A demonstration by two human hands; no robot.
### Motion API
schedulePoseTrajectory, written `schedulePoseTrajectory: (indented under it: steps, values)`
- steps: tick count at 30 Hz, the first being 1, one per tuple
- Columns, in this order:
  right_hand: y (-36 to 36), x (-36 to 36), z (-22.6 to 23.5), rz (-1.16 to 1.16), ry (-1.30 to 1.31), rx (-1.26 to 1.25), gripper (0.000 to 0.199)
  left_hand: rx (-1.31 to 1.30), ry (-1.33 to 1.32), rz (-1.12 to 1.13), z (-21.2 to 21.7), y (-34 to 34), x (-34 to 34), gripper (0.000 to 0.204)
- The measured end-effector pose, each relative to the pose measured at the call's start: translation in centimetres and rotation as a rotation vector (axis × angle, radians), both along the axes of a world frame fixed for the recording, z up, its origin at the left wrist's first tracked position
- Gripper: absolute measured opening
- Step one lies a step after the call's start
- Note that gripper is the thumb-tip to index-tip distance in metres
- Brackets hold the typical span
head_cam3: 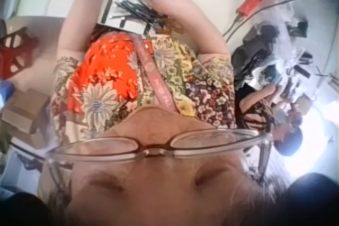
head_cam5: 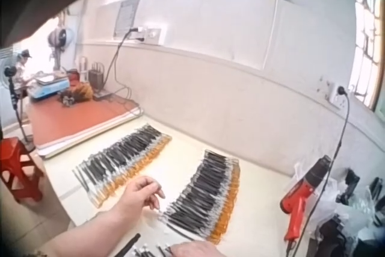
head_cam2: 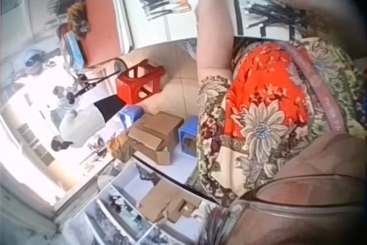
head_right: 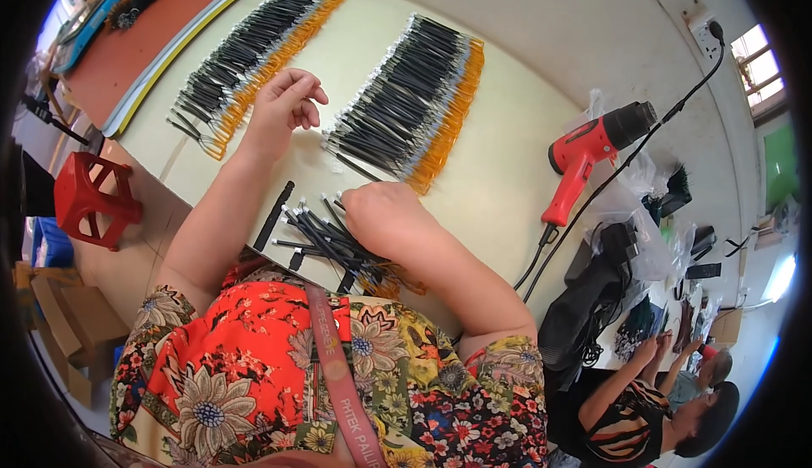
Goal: The person assembles or inspects small plastic components by hand at a workbench.
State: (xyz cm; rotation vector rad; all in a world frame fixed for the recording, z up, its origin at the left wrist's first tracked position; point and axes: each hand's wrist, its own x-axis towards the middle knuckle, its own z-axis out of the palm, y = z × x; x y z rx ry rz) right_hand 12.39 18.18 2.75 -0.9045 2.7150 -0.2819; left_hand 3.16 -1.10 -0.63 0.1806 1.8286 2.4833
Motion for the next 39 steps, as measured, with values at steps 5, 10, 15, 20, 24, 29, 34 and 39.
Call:
schedulePoseTrajectory:
  steps: [5,10,15,20,24,29,34,39]
  values:
    - [1.2,-0.6,2.3,-0.144,-0.034,-0.397,0.016,0.079,-0.005,-0.27,0.6,-0.3,0.6,0.02]
    - [2.0,-2.2,1.8,-0.368,-0.273,-0.723,0.013,0.082,-0.007,-0.562,0.3,0.1,0.9,0.021]
    - [2.3,-3.4,0.6,-0.38,-0.511,-0.888,0.016,0.019,-0.016,-0.607,0.4,0.7,1.1,0.011]
    - [2.7,-4.2,0.3,-0.324,-0.74,-0.98,0.015,0.171,0.013,-0.467,0.6,0.4,0.8,0.009]
    - [2.7,-4.2,0.0,-0.34,-0.731,-1.014,0.014,0.191,0.014,-0.447,0.8,0.5,1.0,0.009]
    - [2.7,-4.1,-0.6,-0.369,-0.598,-0.947,0.016,0.165,0.001,-0.368,0.6,0.3,1.0,0.01]
    - [2.5,-4.0,-0.4,-0.403,-0.504,-0.885,0.018,0.143,0.001,-0.312,0.7,0.2,0.9,0.011]
    - [2.5,-4.1,-0.6,-0.411,-0.504,-0.894,0.018,0.122,0.002,-0.283,0.7,0.2,0.8,0.013]
